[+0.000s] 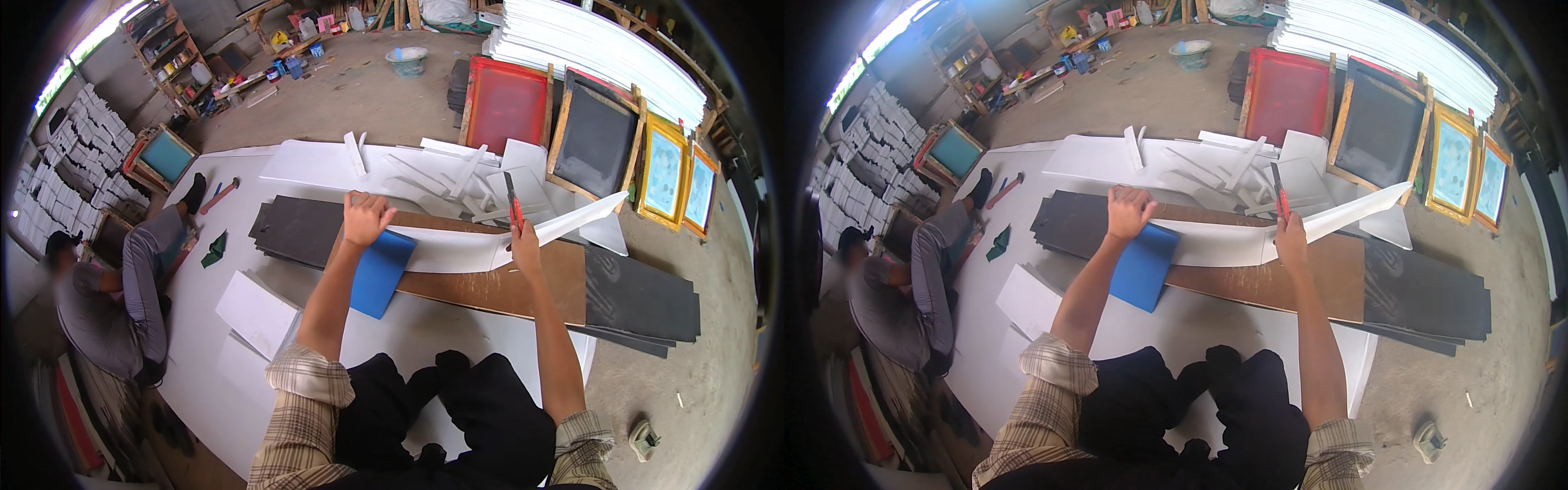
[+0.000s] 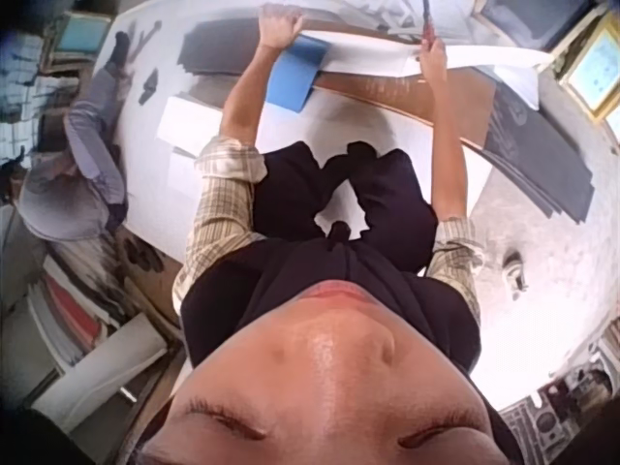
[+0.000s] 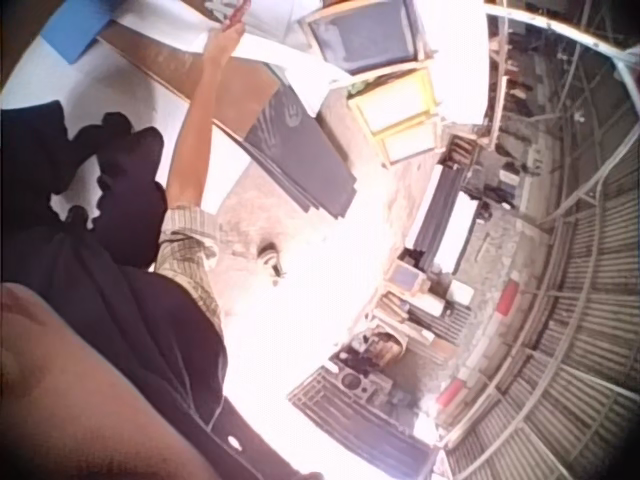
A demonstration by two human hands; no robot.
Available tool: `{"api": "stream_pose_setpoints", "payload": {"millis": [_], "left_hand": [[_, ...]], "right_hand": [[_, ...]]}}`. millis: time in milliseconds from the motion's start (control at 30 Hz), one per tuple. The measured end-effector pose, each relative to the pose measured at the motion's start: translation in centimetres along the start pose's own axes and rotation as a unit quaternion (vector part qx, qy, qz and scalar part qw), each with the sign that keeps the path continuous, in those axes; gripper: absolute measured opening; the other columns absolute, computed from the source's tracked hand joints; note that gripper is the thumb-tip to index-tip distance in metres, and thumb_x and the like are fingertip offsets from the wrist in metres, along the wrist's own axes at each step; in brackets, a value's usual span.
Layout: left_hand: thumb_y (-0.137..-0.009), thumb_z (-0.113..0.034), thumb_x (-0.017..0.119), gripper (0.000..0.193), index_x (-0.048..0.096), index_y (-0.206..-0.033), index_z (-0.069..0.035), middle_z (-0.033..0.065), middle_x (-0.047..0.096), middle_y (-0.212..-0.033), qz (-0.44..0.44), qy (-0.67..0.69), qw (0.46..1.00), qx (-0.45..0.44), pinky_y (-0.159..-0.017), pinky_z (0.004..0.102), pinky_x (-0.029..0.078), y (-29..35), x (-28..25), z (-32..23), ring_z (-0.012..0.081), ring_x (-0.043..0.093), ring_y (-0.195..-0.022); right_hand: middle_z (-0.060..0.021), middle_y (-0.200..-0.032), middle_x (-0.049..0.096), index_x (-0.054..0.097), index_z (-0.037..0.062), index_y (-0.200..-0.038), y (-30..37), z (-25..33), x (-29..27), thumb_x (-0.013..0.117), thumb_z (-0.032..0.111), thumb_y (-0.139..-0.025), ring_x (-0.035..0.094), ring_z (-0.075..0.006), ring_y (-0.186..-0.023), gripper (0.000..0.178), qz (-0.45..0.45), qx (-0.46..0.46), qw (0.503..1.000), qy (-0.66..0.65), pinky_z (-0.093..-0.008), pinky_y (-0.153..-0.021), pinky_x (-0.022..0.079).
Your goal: The person sits on the floor and uses a utility knife to cut white foam sheets to size, using a blue rectangular template as a guide. The person repeatedly aligns the template, scores the foam, and separates the cut pieces, stacking the finished white rectangles on the floor.
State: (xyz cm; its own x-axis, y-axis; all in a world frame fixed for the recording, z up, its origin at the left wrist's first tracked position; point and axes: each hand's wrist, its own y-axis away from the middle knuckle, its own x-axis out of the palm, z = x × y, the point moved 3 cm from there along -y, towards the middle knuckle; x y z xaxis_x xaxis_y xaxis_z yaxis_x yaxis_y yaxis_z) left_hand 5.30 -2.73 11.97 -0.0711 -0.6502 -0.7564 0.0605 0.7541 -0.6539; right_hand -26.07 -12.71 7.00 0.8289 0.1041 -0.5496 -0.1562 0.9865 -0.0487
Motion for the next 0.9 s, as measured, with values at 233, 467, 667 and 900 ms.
{"api": "stream_pose_setpoints", "payload": {"millis": [233,467,667,900], "left_hand": [[-0.084,-0.033,0.052,0.024,0.056,-0.091,-0.010,0.0061,0.060,-0.087,0.025,0.065,0.995,0.066,-0.086,0.0394,0.032,-1.1,3.5,-7.1,0.0214,0.054,-0.089],[-0.086,-0.036,0.047,0.028,0.054,-0.098,-0.012,0.0067,0.063,-0.083,0.149,0.135,0.970,0.137,-0.075,0.0359,0.042,-2.5,7.5,-15.0,0.0258,0.060,-0.076],[-0.084,-0.035,0.049,0.025,0.052,-0.098,-0.014,0.0055,0.063,-0.082,0.152,0.161,0.957,0.185,-0.074,0.0361,0.046,-2.6,7.2,-15.8,0.0252,0.061,-0.073],[-0.080,-0.023,0.057,0.021,0.050,-0.098,-0.014,0.0053,0.062,-0.082,0.146,0.118,0.960,0.209,-0.070,0.0364,0.048,-2.3,7.9,-16.2,0.0233,0.061,-0.075]], "right_hand": [[-0.0224,-0.092,0.053,0.046,-0.0051,-0.099,0.7,0.7,0.6,0.045,0.018,-0.089,0.059,-0.0349,-0.075,0.025,-0.002,0.016,0.999,-0.042,-0.0406,-0.062,0.050],[-0.0205,-0.089,0.055,0.046,-0.0025,-0.094,1.2,1.3,-0.7,0.046,0.019,-0.089,0.060,-0.0288,-0.068,0.022,0.018,0.031,0.998,-0.049,-0.0387,-0.059,0.046],[-0.0175,-0.076,0.056,0.045,-0.0007,-0.094,3.5,0.1,-2.8,0.043,0.019,-0.091,0.057,-0.0248,-0.054,0.020,-0.009,-0.020,0.998,-0.064,-0.0383,-0.048,0.045],[-0.0238,-0.064,0.056,0.039,0.0016,-0.097,11.0,-0.5,-3.3,0.041,0.022,-0.091,0.056,-0.0427,-0.063,0.021,-0.023,-0.049,0.978,0.199,-0.0512,-0.054,0.042]]}}
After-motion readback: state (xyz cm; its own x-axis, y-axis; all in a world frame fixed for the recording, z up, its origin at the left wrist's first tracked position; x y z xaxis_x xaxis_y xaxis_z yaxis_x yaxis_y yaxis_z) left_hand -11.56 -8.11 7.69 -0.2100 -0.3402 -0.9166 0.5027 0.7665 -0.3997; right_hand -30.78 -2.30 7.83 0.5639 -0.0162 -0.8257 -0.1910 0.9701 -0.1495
